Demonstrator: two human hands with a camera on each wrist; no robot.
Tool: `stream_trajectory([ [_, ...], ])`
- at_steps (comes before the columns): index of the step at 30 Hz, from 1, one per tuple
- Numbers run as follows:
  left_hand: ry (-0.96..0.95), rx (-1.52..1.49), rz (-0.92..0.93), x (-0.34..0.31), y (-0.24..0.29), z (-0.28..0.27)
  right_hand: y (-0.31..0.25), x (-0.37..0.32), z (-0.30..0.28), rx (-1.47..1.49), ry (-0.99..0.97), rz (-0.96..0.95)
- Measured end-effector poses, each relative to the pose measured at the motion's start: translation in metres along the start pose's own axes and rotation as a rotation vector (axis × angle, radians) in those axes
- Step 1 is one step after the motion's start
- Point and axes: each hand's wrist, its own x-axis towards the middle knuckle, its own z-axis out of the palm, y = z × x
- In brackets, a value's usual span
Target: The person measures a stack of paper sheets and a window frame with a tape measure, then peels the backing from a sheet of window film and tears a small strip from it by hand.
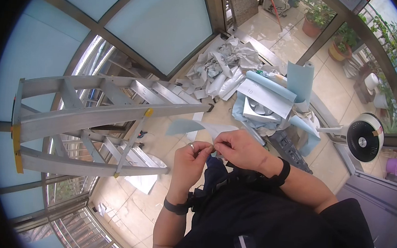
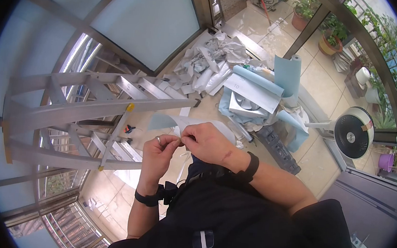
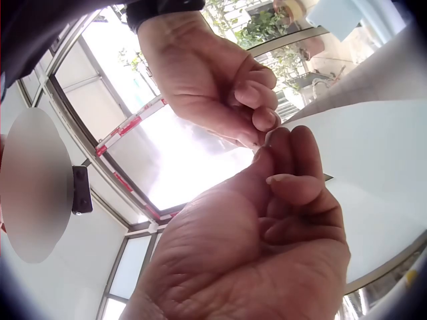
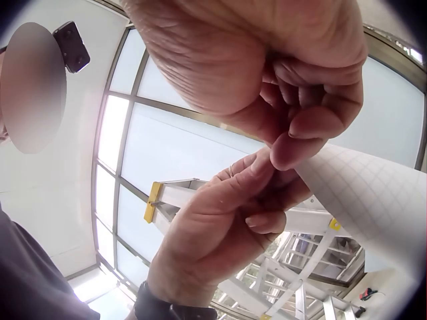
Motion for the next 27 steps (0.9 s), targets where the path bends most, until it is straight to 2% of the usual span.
stream_trajectory([
  [8,-0.012,-0.017,0.059,0.001,-0.004,0.002,-0.003,0.0,0.001,0.01,0.03,0.026],
  [14,-0.021,-0.119,-0.05,0.003,-0.002,0.001,0.002,0.0,-0.002,0.097,0.009,0.081],
  [20,-0.048,-0.155,-0.093,0.003,0.0,0.0,0.002,0.001,-0.003,0.034,-0.035,0.061],
  [22,-0.05,-0.132,-0.084,0.004,-0.001,0.0,0.004,0.001,-0.002,-0.083,0.012,-0.037],
  [27,-0.053,-0.101,-0.101,0.005,0.001,0.001,0.004,0.002,-0.001,-0.12,0.043,-0.064],
])
